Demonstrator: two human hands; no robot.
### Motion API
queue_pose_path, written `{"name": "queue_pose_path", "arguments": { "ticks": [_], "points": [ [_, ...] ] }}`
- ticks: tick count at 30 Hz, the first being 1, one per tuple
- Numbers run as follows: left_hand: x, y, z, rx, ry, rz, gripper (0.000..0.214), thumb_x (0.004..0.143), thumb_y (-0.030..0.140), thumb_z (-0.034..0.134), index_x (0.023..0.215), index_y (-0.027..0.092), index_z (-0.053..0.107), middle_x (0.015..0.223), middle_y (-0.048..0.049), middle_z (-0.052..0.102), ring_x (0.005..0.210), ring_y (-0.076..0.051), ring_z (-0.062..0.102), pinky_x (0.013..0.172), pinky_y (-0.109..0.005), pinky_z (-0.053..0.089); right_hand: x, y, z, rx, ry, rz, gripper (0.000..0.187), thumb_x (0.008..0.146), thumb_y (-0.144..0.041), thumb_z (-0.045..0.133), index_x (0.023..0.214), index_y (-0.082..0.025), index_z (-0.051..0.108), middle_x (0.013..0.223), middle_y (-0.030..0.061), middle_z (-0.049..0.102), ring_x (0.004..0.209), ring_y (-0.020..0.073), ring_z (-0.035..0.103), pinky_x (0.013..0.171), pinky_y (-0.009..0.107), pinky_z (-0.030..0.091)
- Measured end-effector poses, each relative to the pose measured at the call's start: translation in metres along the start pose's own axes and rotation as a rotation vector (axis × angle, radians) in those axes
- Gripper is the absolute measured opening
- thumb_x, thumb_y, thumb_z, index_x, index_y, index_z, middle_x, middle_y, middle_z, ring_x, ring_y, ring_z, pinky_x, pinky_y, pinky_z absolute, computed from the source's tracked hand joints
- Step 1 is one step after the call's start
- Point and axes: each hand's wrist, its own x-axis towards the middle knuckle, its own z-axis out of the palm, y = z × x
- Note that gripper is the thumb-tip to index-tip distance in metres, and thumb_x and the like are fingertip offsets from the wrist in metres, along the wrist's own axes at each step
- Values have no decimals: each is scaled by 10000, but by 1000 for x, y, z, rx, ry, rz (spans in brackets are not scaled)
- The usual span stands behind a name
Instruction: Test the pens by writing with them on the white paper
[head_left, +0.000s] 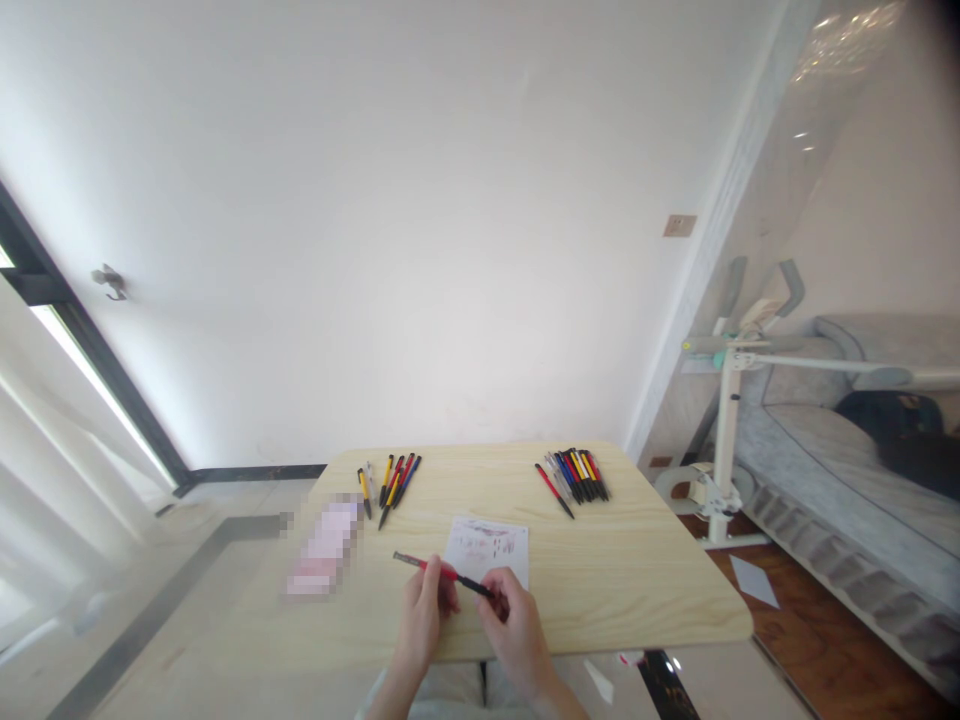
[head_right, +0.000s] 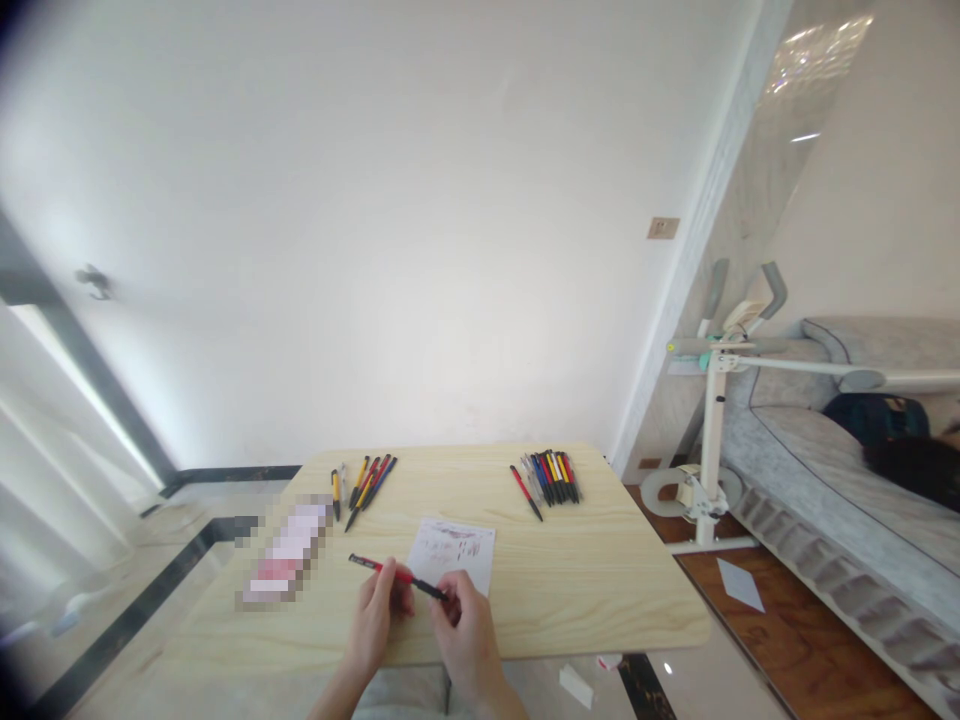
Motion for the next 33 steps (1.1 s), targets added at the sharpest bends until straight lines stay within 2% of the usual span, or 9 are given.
{"name": "queue_pose_path", "arguments": {
  "ticks": [4, 13, 27, 33],
  "points": [
    [1, 2, 0, -98, -21, -34, 406, 766, 494, 420, 718, 134, 600, 431, -2, 542, 409, -126, 489, 410, -228, 355, 0, -1, 0, -9, 0, -5, 28, 736, -174, 490, 753, -194, 482, 587, -46, 461, 497, 94, 417, 457, 186, 315],
    [4, 2, -2, -186, -38, -87, 401, 758, 499, 429, 668, 137, 576, 459, -20, 580, 388, -130, 506, 384, -228, 347, 0, -3, -1, -5, -10, -8, 38, 724, -159, 488, 742, -192, 485, 579, -49, 464, 493, 91, 424, 453, 181, 317],
    [6, 1, -3, -200, 20, -95, 428, 720, 543, 456, 644, 137, 569, 446, -12, 568, 374, -119, 480, 386, -229, 339, 0, -8, -2, 15, -15, -5, 47, 737, -236, 502, 732, -189, 505, 562, -40, 476, 479, 96, 423, 446, 187, 317],
    [5, 1, -4, -163, -12, -80, 343, 745, 462, 483, 654, 143, 566, 463, -3, 572, 401, -110, 488, 406, -217, 341, 0, -11, -4, -8, -32, -7, 44, 753, -231, 502, 750, -187, 509, 583, -38, 487, 491, 95, 429, 461, 189, 325]
  ]
}}
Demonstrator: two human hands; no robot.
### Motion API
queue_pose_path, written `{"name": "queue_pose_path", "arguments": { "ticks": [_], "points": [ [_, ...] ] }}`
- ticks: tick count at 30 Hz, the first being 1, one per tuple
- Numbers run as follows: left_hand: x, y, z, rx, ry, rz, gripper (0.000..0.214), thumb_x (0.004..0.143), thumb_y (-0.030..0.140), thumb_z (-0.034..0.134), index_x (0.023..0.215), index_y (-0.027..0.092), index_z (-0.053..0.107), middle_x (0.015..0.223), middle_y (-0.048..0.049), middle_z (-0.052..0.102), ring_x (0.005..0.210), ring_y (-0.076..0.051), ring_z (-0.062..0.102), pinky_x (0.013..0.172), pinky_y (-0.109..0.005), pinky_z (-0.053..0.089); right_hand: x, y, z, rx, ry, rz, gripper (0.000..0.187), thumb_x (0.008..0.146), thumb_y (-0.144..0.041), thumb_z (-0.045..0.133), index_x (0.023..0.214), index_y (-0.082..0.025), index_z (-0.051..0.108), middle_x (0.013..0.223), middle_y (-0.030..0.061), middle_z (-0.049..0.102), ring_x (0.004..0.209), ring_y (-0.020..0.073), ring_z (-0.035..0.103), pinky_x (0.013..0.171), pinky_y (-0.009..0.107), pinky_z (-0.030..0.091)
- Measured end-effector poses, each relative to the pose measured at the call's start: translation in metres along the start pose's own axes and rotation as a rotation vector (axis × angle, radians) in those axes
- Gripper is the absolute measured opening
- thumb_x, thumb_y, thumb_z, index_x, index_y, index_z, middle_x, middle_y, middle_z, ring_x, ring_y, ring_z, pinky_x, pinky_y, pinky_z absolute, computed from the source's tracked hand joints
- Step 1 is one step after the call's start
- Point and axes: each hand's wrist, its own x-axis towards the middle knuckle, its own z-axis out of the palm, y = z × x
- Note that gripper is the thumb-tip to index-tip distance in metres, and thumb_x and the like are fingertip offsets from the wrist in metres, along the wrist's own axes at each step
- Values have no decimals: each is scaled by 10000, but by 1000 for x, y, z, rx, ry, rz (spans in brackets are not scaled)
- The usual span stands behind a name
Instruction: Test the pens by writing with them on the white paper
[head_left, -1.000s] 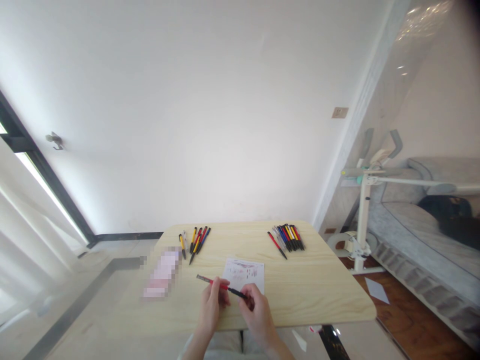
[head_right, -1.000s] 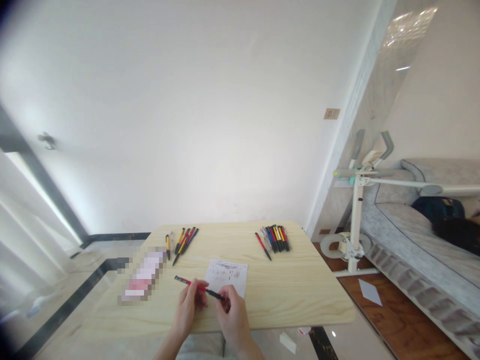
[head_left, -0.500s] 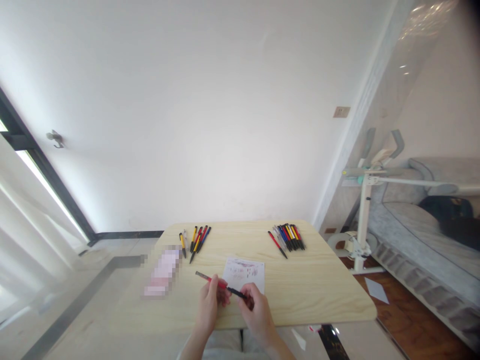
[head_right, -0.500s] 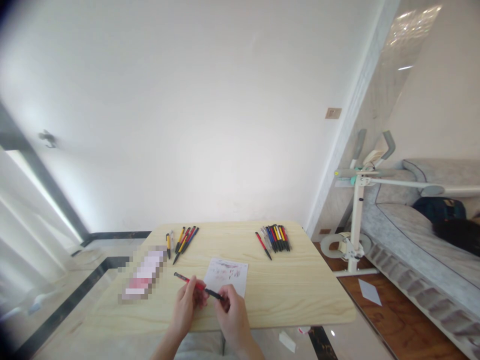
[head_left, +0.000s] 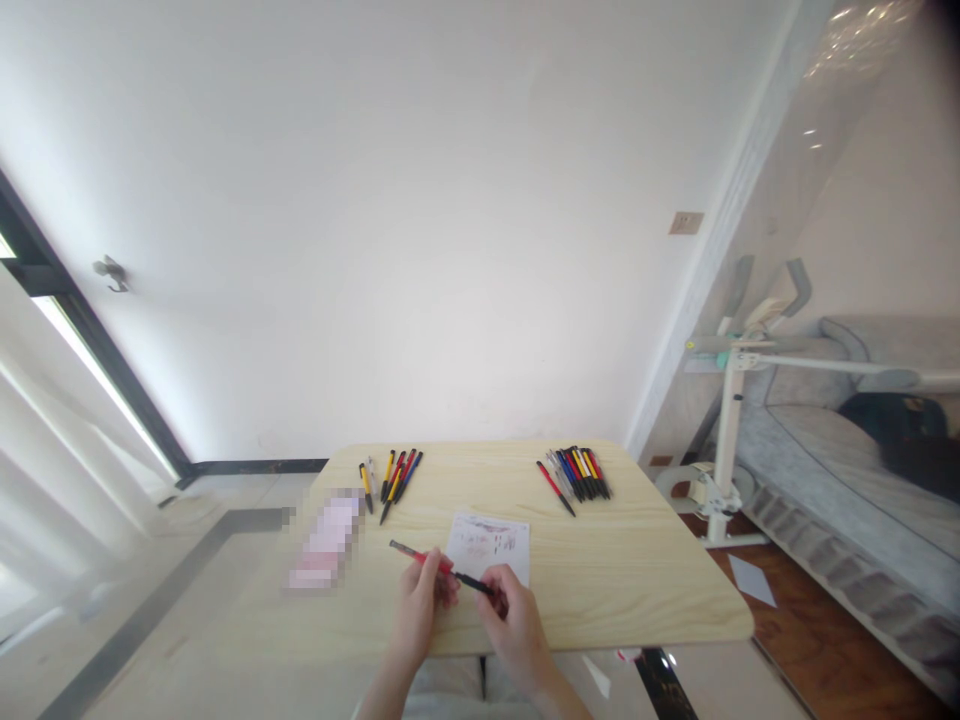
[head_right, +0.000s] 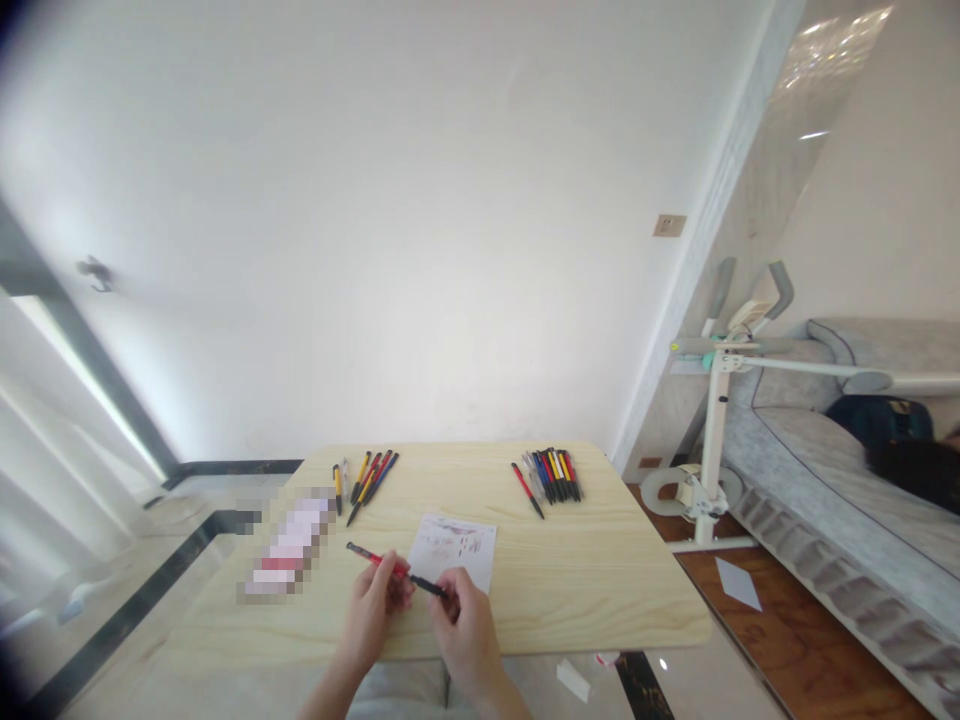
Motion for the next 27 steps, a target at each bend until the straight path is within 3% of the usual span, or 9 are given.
{"name": "queue_pose_path", "arguments": {
  "ticks": [5, 27],
  "points": [
    [0, 0, -1, 16, -57, 29, 238, 701, 378, 578, 645, 148, 548, 477, 16, 555, 420, -98, 479, 427, -211, 350, -1, -1, -1, 6, -5, 7, 81, 773, -261, 494, 761, -184, 513, 595, -31, 500, 501, 99, 440, 469, 190, 336],
    [0, 5, -1, 40, -79, 46, 263, 711, 399, 561, 631, 149, 544, 471, 5, 536, 450, -114, 485, 452, -222, 358, 0, 2, 0, 9, 16, -2, 110, 779, -287, 499, 764, -181, 526, 600, -24, 512, 501, 99, 436, 462, 189, 332]
  ]
}}
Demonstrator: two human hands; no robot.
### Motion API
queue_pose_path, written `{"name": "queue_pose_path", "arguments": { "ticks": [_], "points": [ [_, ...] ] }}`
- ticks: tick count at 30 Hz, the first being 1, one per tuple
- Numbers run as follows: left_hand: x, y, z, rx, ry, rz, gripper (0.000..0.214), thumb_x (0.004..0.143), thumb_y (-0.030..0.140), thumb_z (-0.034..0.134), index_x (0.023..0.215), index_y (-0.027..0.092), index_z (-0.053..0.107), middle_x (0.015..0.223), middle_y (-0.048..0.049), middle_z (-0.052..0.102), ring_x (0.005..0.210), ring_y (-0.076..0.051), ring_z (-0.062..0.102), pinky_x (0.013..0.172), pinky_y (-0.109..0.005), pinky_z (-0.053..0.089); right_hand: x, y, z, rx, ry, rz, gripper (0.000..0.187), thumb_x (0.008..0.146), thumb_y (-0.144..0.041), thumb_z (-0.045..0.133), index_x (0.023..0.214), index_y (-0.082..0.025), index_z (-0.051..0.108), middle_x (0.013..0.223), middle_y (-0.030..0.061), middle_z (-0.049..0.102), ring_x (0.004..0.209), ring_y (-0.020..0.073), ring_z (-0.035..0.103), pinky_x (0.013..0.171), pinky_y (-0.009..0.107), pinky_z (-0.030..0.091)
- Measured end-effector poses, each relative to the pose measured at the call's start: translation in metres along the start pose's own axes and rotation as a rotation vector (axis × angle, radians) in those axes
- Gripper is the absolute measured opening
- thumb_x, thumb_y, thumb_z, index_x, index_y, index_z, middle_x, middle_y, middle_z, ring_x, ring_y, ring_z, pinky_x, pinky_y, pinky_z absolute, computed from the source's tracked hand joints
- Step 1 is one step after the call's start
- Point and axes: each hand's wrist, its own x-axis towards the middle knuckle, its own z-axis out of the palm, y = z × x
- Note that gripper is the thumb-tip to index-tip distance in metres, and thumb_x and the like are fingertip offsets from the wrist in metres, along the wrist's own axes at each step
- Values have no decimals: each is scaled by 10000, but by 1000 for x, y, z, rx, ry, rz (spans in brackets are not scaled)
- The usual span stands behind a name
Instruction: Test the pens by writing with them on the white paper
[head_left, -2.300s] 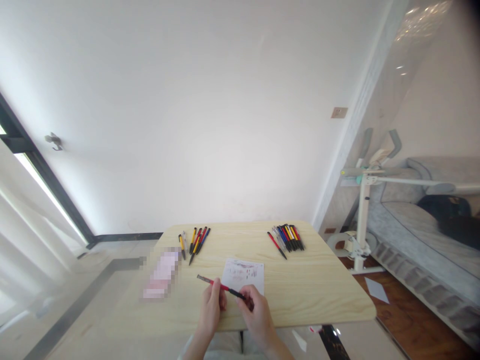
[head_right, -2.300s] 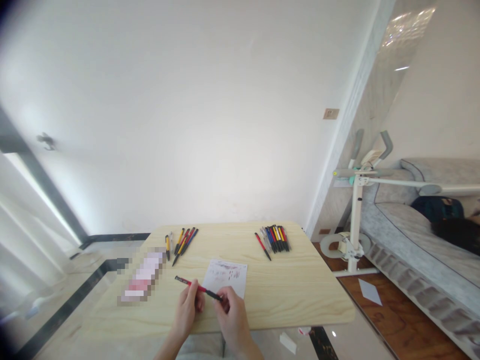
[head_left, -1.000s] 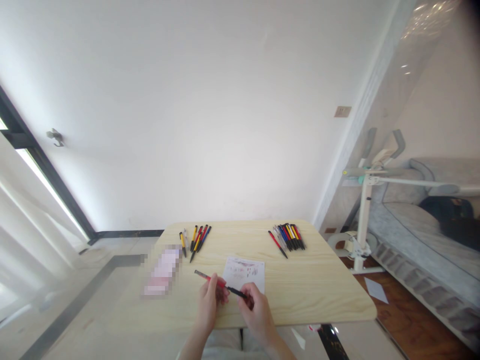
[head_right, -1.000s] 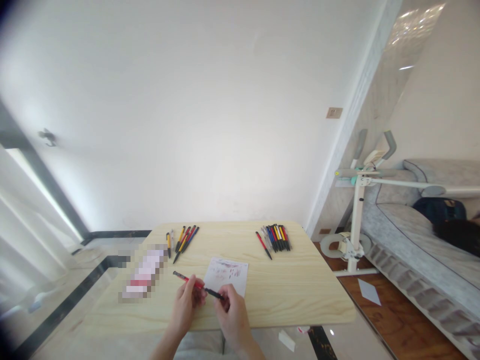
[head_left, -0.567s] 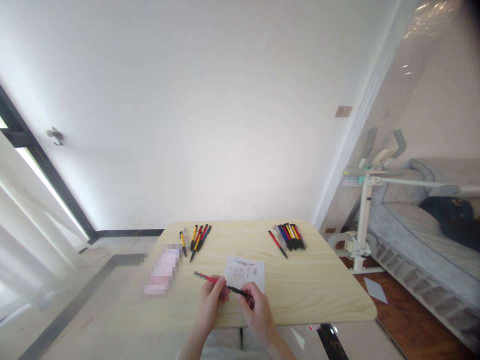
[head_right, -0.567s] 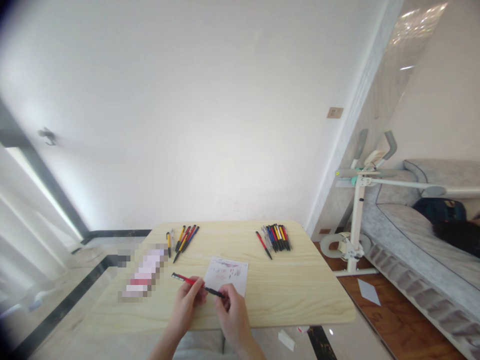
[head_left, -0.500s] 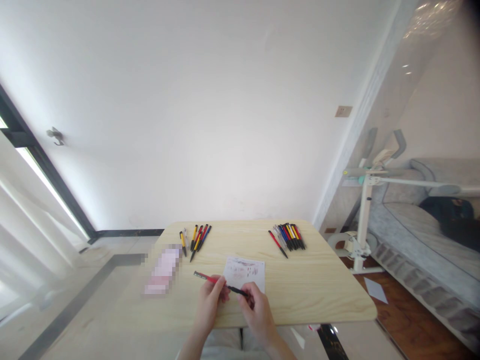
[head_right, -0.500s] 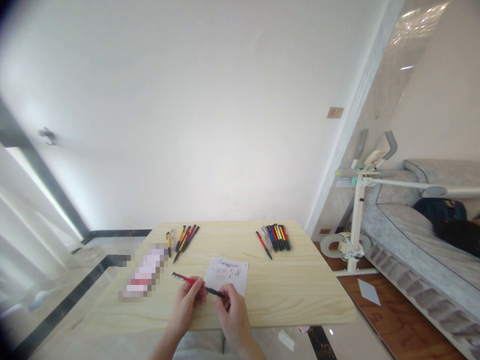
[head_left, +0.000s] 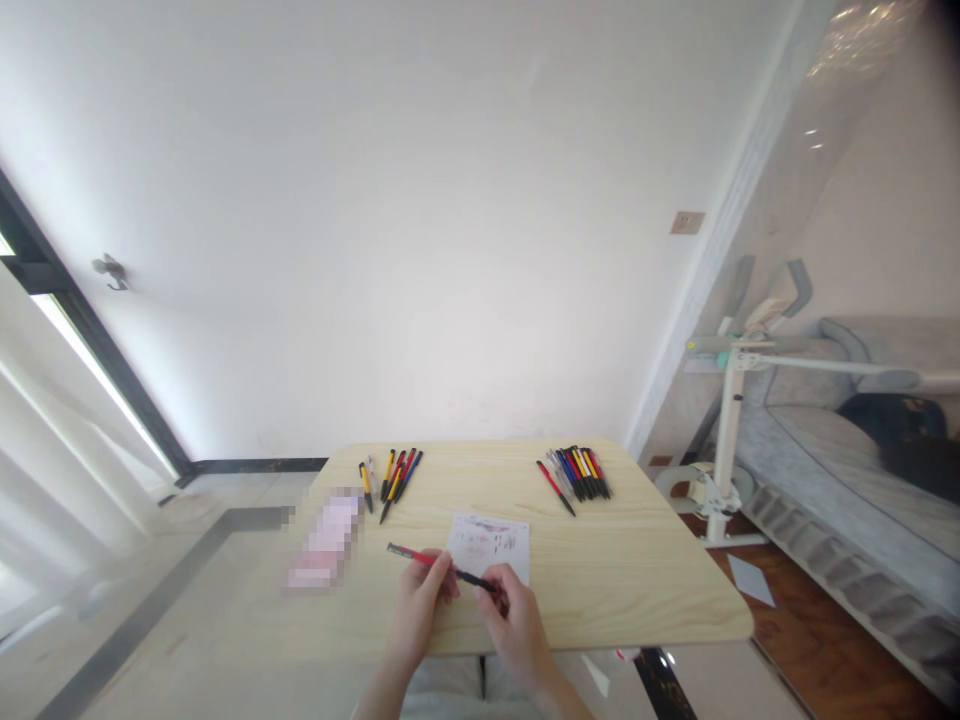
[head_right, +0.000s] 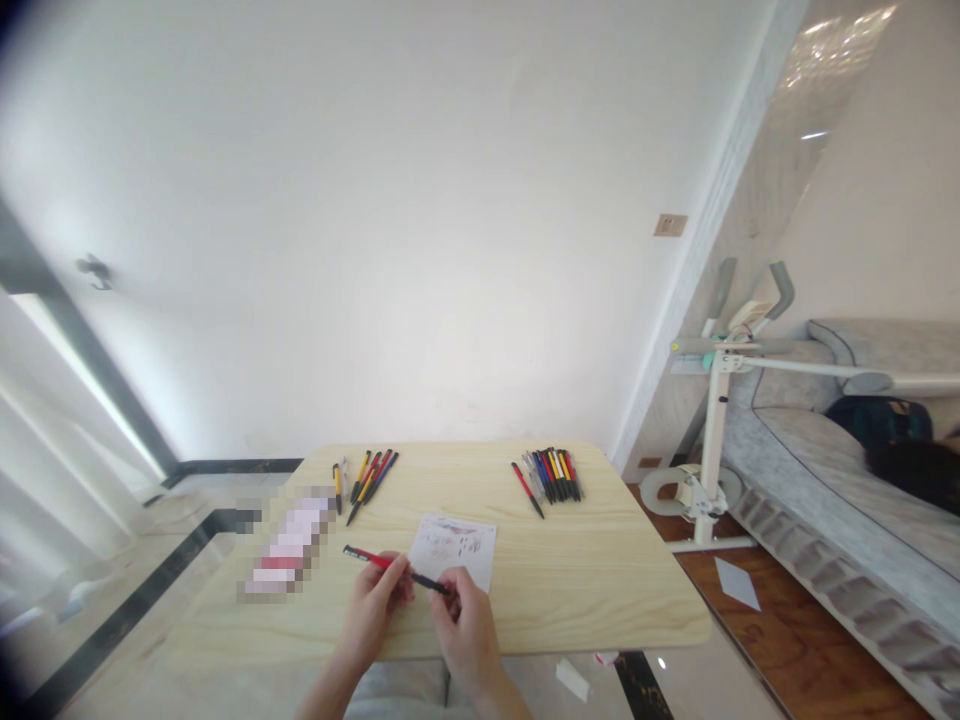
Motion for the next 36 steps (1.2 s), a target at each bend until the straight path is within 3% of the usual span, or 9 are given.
{"name": "queue_pose_path", "arguments": {
  "ticks": [13, 20, 25, 30, 36],
  "points": [
    [4, -5, -2, -44, 12, -21, 245, 706, 372, 573, 630, 140, 568, 499, 6, 540, 456, -97, 479, 447, -210, 347, 3, 0, 1, 59, 56, 8, 168, 773, -336, 508, 753, -171, 534, 580, -23, 509, 479, 94, 425, 426, 184, 322],
    [6, -3, 10, -374, 65, -113, 188, 684, 316, 622, 677, 135, 570, 561, 10, 568, 467, -65, 466, 445, -186, 350, 10, -3, -4, 119, 61, 48, 230, 779, -371, 515, 829, -155, 576, 611, -4, 536, 500, 103, 443, 443, 192, 348],
    [3, -7, 20, -626, 13, -221, 155, 704, 278, 616, 751, 133, 585, 565, 6, 572, 469, -57, 473, 449, -173, 361, 17, -10, -8, 160, 108, 38, 261, 768, -362, 535, 898, -146, 604, 658, 25, 580, 553, 124, 495, 483, 206, 394],
    [2, -12, 19, -788, -46, -323, 163, 707, 253, 619, 802, 123, 593, 576, 7, 565, 466, -49, 472, 457, -167, 379, 24, -15, -8, 160, 98, 35, 249, 768, -336, 532, 901, -137, 602, 667, 30, 588, 556, 126, 509, 500, 210, 413],
    [3, -14, 15, -897, -65, -340, 124, 744, 237, 585, 766, 115, 581, 548, 14, 548, 451, -44, 456, 438, -160, 369, 34, -27, -4, 101, 26, -3, 196, 767, -286, 524, 888, -148, 594, 669, 19, 584, 549, 120, 496, 494, 203, 397]
  ]
}}
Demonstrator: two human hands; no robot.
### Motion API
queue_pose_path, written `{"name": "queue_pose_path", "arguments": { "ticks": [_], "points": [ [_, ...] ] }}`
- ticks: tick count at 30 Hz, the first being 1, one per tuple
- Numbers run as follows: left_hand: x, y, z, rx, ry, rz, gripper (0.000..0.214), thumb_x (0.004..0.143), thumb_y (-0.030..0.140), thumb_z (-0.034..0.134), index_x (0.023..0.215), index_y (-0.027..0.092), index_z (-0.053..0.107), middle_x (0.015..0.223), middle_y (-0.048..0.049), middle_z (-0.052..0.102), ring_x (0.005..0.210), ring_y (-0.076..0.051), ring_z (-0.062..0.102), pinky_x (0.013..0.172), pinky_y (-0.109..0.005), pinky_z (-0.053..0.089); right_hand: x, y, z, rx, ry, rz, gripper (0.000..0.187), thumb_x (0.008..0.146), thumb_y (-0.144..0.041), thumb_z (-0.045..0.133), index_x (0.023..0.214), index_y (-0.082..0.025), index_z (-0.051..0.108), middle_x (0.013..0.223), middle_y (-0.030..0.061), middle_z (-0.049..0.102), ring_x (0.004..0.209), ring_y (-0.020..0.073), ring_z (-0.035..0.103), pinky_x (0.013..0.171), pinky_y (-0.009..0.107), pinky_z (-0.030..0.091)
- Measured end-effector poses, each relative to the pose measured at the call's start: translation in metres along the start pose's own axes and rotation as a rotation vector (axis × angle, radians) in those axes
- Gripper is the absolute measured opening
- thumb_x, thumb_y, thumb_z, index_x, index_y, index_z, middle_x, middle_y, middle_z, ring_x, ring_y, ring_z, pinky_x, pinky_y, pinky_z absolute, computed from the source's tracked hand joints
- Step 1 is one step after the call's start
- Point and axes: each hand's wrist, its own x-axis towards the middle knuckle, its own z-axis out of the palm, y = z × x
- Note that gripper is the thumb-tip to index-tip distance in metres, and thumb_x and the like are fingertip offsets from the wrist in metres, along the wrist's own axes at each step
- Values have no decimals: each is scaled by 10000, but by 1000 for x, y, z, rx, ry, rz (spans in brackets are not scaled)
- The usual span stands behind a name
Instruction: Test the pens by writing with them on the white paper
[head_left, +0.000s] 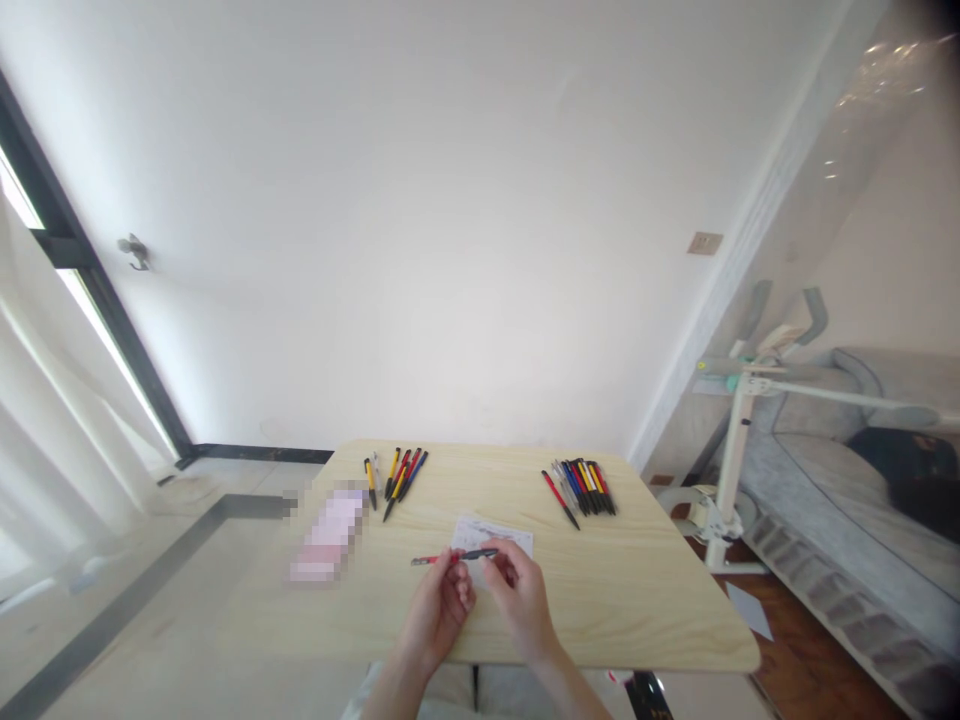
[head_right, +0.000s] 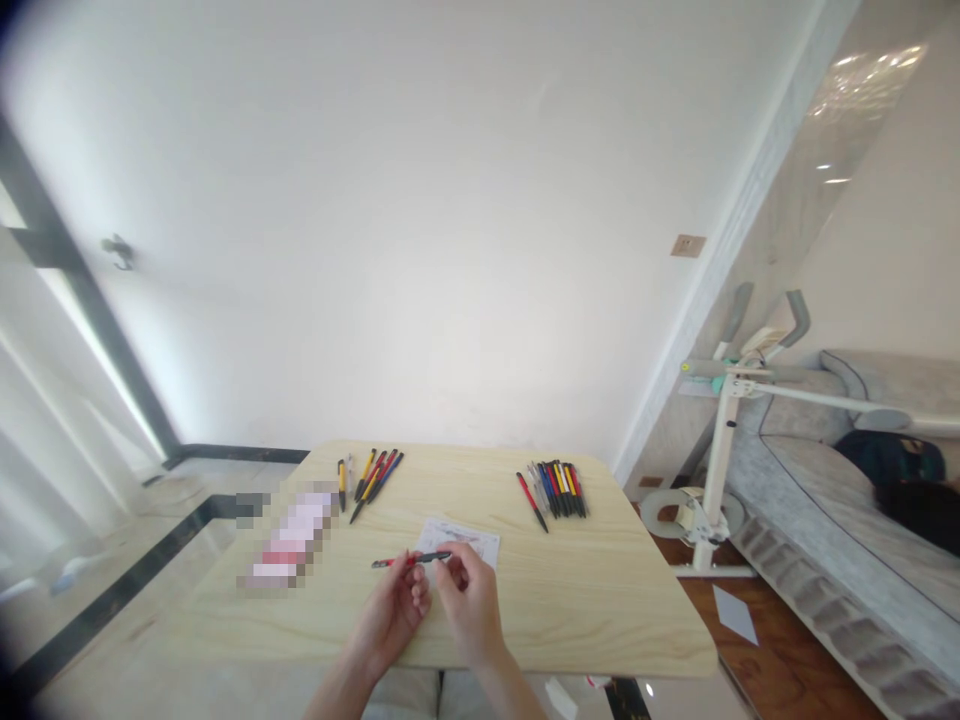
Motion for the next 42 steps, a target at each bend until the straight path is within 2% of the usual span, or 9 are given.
{"name": "queue_pose_path", "arguments": {
  "ticks": [4, 10, 24, 33, 42],
  "points": [
    [0, 0, -1, -36, -5, -14, 127, 755, 241, 574, 726, 118, 564, 537, 18, 539, 440, -43, 453, 433, -162, 369, 5, -6, 1, -50, -47, -18, 175, 772, -266, 515, 880, -155, 595, 657, 13, 586, 540, 116, 488, 489, 201, 385],
    [0, 1, -2, -67, -8, -15, 135, 765, 254, 563, 768, 119, 568, 563, 8, 563, 456, -48, 473, 440, -163, 378, 10, -8, -1, -82, -119, -33, 161, 768, -252, 514, 861, -155, 602, 691, 25, 607, 541, 114, 492, 489, 200, 384],
    [0, 2, -4, -89, 3, -12, 111, 776, 212, 549, 780, 109, 588, 566, -4, 588, 464, -50, 498, 453, -159, 400, 10, -19, -2, -182, -149, -103, 149, 766, -252, 507, 836, -166, 607, 672, 12, 611, 536, 108, 501, 488, 191, 390],
    [-1, 1, -3, -66, 25, 5, 97, 765, 201, 562, 774, 107, 586, 563, 1, 578, 462, -47, 486, 447, -160, 395, 10, -14, -4, -168, -143, -79, 150, 770, -257, 499, 841, -167, 596, 673, 14, 613, 543, 114, 509, 492, 195, 392],
    [-1, 2, -1, -50, 47, 15, 95, 756, 181, 568, 806, 102, 582, 556, 2, 574, 444, -47, 475, 427, -160, 389, 13, -11, -12, -207, -113, -89, 163, 761, -252, 496, 854, -160, 593, 635, 1, 582, 472, 89, 438, 432, 181, 346]
  ]
}}
